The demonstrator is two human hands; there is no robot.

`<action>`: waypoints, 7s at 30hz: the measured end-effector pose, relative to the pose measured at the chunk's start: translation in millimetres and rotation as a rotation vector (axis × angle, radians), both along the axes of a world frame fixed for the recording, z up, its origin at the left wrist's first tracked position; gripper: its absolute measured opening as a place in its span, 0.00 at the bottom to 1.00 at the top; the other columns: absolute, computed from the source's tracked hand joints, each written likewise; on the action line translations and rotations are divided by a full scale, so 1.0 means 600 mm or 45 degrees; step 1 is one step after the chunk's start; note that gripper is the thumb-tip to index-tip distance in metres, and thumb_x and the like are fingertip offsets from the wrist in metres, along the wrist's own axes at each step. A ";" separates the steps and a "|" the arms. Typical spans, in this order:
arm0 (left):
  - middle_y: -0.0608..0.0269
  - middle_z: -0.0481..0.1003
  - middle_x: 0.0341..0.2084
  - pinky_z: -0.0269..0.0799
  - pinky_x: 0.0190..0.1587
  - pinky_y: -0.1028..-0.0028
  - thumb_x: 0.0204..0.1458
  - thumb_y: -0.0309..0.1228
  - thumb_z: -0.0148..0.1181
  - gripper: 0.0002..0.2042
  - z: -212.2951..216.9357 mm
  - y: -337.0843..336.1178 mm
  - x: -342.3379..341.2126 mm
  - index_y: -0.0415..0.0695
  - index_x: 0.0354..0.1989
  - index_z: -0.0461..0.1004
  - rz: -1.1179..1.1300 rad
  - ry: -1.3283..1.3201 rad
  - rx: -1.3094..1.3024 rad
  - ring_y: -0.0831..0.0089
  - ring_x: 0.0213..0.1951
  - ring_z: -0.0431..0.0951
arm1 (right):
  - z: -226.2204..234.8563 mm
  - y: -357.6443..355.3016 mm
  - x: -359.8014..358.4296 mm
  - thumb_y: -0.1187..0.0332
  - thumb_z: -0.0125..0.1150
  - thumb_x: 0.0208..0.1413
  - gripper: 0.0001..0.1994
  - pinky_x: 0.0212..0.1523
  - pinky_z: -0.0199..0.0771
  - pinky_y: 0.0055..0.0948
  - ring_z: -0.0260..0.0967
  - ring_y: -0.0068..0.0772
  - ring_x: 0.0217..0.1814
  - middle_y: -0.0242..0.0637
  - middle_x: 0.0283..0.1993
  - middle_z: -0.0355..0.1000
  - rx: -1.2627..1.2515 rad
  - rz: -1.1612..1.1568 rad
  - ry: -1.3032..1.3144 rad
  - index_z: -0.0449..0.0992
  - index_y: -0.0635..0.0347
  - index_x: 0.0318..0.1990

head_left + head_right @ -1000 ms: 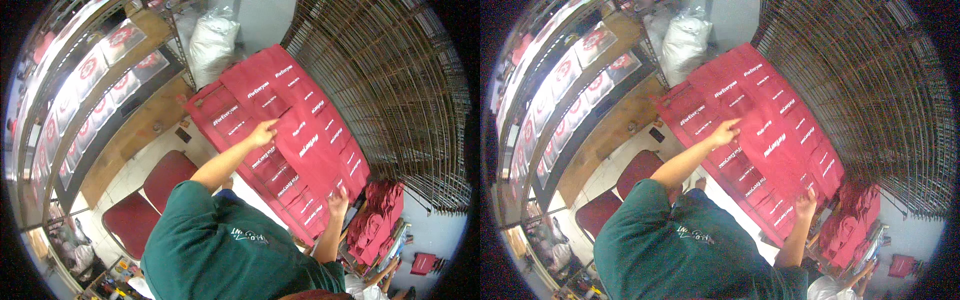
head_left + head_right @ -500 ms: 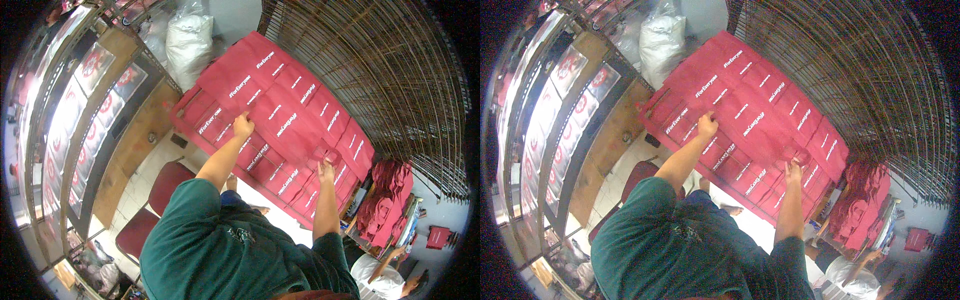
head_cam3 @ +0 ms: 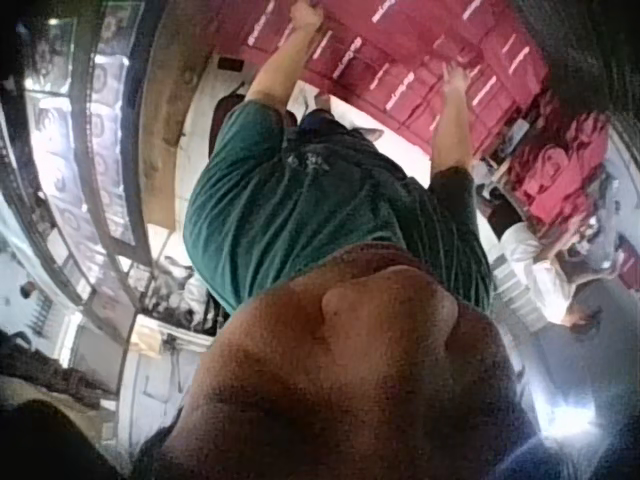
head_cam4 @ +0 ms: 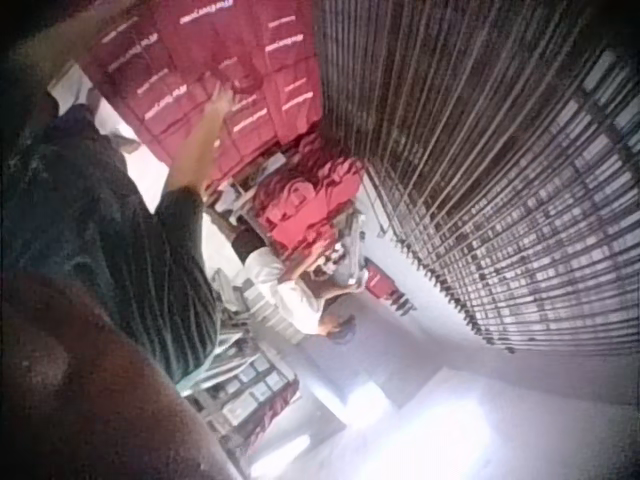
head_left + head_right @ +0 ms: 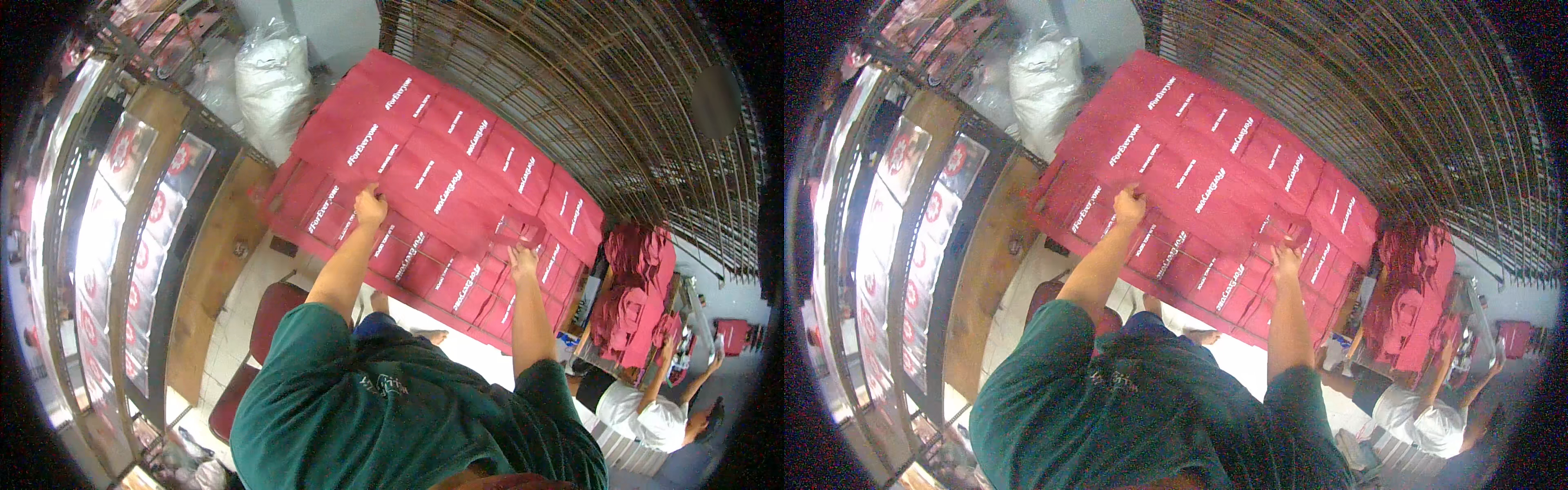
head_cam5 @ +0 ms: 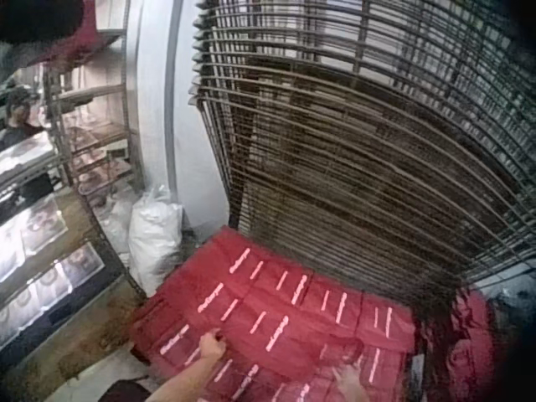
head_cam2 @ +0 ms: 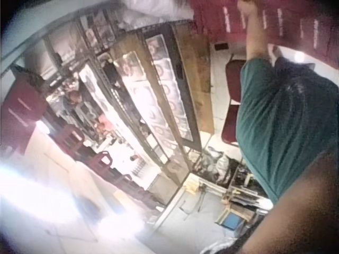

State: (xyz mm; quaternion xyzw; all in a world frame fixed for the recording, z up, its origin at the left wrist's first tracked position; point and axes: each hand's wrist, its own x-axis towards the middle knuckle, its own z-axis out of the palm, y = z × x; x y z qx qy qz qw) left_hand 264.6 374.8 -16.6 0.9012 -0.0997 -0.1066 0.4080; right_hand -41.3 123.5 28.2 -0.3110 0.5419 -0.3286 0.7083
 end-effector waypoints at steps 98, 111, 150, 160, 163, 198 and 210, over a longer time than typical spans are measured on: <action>0.65 0.65 0.50 0.71 0.27 0.80 0.48 0.16 0.48 0.34 0.354 -0.083 -0.306 0.55 0.64 0.48 -0.769 1.080 -0.855 0.79 0.36 0.70 | 0.216 -0.023 -0.343 0.69 0.52 0.49 0.20 0.47 0.63 0.26 0.62 0.26 0.47 0.30 0.43 0.67 -0.122 -0.003 -0.392 0.66 0.50 0.52; 0.43 0.73 0.38 0.69 0.44 0.60 0.40 0.28 0.57 0.25 0.014 -0.141 -0.214 0.41 0.51 0.66 -0.621 0.177 0.051 0.52 0.42 0.73 | 0.012 -0.120 -0.250 0.77 0.52 0.50 0.12 0.40 0.78 0.34 0.65 0.32 0.35 0.35 0.41 0.65 -0.002 -0.353 0.215 0.66 0.57 0.43; 0.56 0.71 0.27 0.71 0.28 0.63 0.48 0.38 0.55 0.12 0.032 0.068 -0.361 0.47 0.38 0.72 -1.297 -0.371 0.036 0.58 0.28 0.74 | -0.036 0.365 -0.713 0.55 0.49 0.51 0.29 0.46 0.63 0.52 0.61 0.47 0.54 0.49 0.51 0.63 -0.606 1.923 1.604 0.53 0.48 0.61; 0.54 0.74 0.30 0.68 0.29 0.60 0.50 0.40 0.50 0.11 -0.076 0.200 -0.520 0.54 0.39 0.73 -1.389 -0.050 0.464 0.56 0.30 0.75 | -0.038 0.197 -0.703 0.57 0.51 0.50 0.14 0.38 0.68 0.43 0.69 0.51 0.39 0.49 0.32 0.71 -0.805 0.875 1.516 0.70 0.60 0.34; 0.53 0.75 0.30 0.68 0.31 0.59 0.49 0.38 0.48 0.11 -0.059 0.177 -0.573 0.55 0.39 0.72 -1.352 0.037 0.491 0.53 0.33 0.75 | 0.149 0.054 -0.640 0.66 0.57 0.49 0.09 0.29 0.68 0.33 0.68 0.37 0.25 0.46 0.24 0.69 -1.323 -0.145 0.945 0.72 0.65 0.32; 0.55 0.75 0.37 0.69 0.36 0.75 0.49 0.43 0.58 0.19 0.125 0.009 -0.806 0.41 0.42 0.71 -1.074 0.297 -0.171 0.68 0.35 0.75 | 0.440 -0.253 -0.919 0.73 0.50 0.49 0.11 0.46 0.61 0.37 0.63 0.44 0.48 0.42 0.43 0.67 -1.982 -0.578 1.405 0.69 0.59 0.42; 0.48 0.60 0.55 0.62 0.54 0.57 0.32 0.78 0.30 0.55 0.408 -0.300 -0.933 0.43 0.61 0.51 -1.394 2.363 -1.244 0.56 0.55 0.64 | 0.553 -0.113 -0.925 0.65 0.47 0.58 0.09 0.51 0.67 0.41 0.61 0.44 0.54 0.56 0.52 0.61 -2.108 0.106 -0.617 0.63 0.59 0.42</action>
